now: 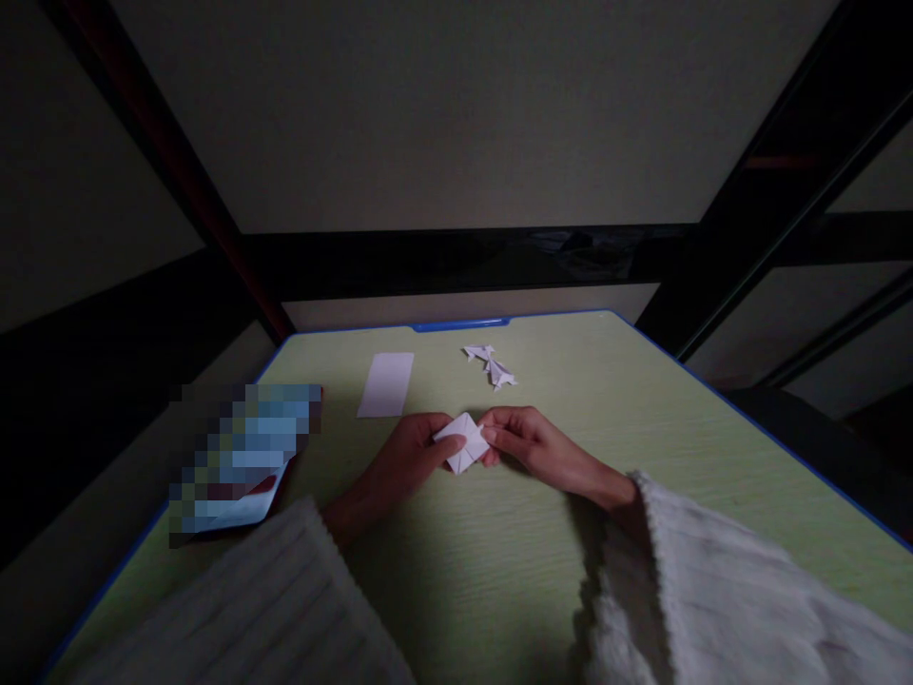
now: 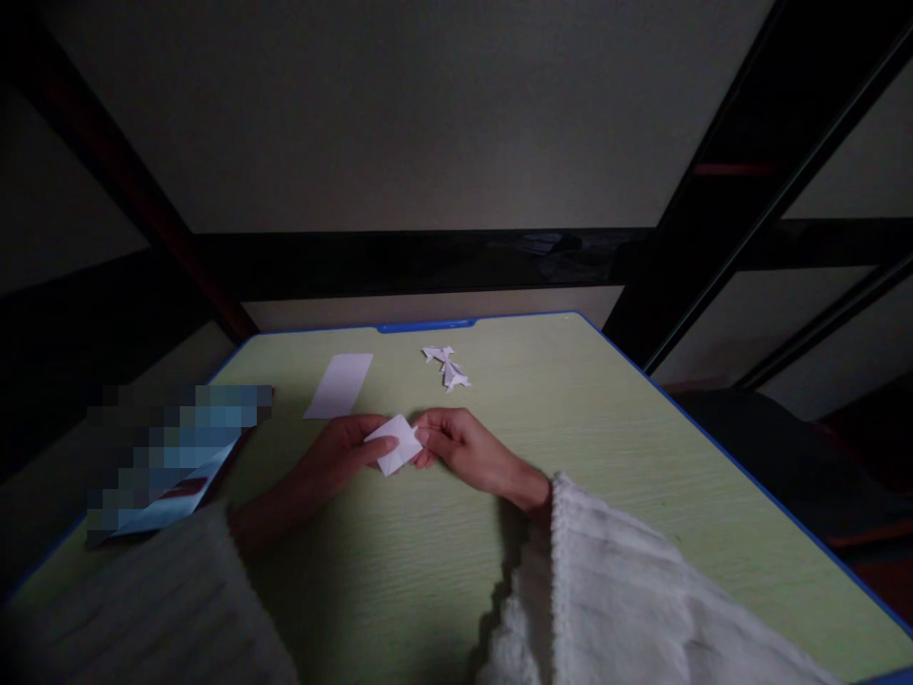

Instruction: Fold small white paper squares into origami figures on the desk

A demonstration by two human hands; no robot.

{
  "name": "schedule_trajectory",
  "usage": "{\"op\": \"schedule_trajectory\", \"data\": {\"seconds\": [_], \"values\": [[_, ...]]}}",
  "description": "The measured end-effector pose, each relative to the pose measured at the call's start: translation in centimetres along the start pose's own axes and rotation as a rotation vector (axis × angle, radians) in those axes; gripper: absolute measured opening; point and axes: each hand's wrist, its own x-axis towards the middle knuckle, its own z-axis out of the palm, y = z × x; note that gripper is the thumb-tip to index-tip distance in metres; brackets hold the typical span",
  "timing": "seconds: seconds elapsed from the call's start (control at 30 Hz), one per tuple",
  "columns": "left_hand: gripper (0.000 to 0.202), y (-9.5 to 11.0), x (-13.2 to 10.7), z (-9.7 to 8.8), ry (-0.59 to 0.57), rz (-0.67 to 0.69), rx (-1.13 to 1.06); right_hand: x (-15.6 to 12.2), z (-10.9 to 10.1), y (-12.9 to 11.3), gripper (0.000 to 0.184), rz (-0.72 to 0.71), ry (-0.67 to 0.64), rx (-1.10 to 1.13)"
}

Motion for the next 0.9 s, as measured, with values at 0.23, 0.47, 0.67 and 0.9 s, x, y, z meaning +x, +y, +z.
{"op": "schedule_trajectory", "data": {"seconds": [0.23, 0.47, 0.67, 0.9], "values": [[0.014, 0.4, 0.1, 0.4, 0.17, -0.038, -0.139, 0.2, 0.4, -0.3, 0.017, -0.046, 0.246, 0.096], [0.014, 0.5, -0.1, 0.8, 0.147, -0.038, -0.209, 0.2, 1.0, 0.3, 0.018, -0.019, 0.331, 0.057], [0.013, 0.5, -0.1, 1.0, 0.157, -0.058, -0.199, 0.2, 1.0, 0.1, 0.016, -0.027, 0.368, 0.111], [0.013, 0.4, -0.2, 1.0, 0.161, -0.071, -0.219, 0.2, 1.2, -0.1, 0.009, -0.087, 0.388, 0.131]]}}
